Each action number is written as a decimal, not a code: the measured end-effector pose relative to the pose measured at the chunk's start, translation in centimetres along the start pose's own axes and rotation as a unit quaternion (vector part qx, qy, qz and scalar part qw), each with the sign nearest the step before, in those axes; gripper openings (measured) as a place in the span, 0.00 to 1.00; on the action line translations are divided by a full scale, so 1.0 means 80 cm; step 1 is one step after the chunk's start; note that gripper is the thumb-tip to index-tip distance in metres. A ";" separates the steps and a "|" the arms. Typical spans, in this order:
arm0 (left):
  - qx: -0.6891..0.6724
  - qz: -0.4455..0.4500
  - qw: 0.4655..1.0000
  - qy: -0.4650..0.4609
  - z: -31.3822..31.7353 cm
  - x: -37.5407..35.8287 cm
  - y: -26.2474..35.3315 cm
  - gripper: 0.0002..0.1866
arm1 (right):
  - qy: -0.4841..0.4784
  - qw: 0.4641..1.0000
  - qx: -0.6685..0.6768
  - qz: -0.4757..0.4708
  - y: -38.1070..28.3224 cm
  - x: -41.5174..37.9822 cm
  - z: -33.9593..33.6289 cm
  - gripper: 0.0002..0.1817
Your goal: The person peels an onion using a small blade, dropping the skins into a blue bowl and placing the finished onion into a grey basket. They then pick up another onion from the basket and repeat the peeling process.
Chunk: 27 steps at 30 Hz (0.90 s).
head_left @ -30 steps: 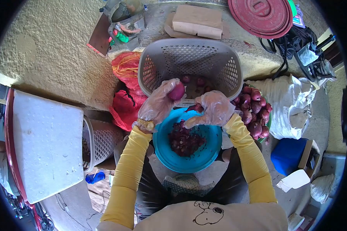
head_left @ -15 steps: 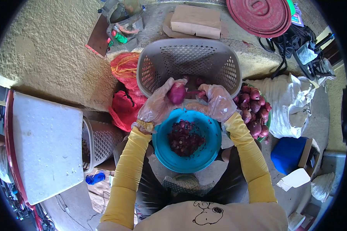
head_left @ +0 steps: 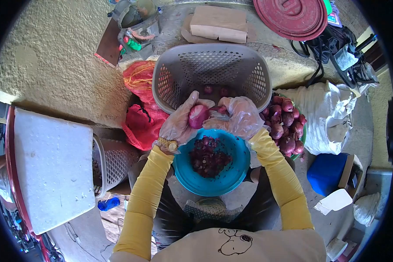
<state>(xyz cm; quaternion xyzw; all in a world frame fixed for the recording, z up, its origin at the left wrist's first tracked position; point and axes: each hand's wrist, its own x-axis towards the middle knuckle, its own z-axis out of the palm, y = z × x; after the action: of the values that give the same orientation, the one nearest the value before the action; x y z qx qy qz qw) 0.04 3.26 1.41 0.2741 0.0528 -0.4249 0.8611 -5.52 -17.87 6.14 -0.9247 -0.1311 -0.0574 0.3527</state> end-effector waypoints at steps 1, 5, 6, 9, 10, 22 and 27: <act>-0.002 -0.005 1.000 0.011 -0.005 0.003 -0.001 0.25 | -0.010 1.000 -0.011 -0.014 0.001 0.001 0.000 0.40; 0.197 0.105 0.970 0.094 -0.073 0.031 -0.029 0.24 | -0.025 0.998 -0.042 -0.039 0.004 0.002 0.005 0.43; 0.197 0.105 0.970 0.094 -0.066 0.026 -0.028 0.24 | -0.028 0.997 -0.048 -0.052 0.006 0.001 0.008 0.43; 0.190 0.082 0.977 0.059 -0.043 0.011 -0.022 0.25 | -0.031 0.994 -0.069 -0.076 0.013 0.000 0.015 0.43; 0.208 0.074 0.975 0.038 -0.035 0.007 -0.017 0.25 | -0.030 0.992 -0.082 -0.086 0.014 -0.001 0.016 0.44; 0.602 0.306 0.724 -0.142 -0.028 -0.017 -0.004 0.42 | -0.016 0.994 -0.026 -0.104 0.011 -0.001 0.015 0.39; 0.648 0.315 0.679 -0.144 -0.040 -0.012 -0.006 0.50 | -0.095 0.992 -0.017 -0.077 0.010 0.001 0.013 0.34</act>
<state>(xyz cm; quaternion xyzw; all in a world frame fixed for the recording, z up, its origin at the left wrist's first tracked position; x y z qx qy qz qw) -0.48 5.35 -1.16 0.6993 -0.4497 -0.0912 0.5481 -5.17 -17.74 4.87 -0.9190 -0.2340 0.0010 0.3172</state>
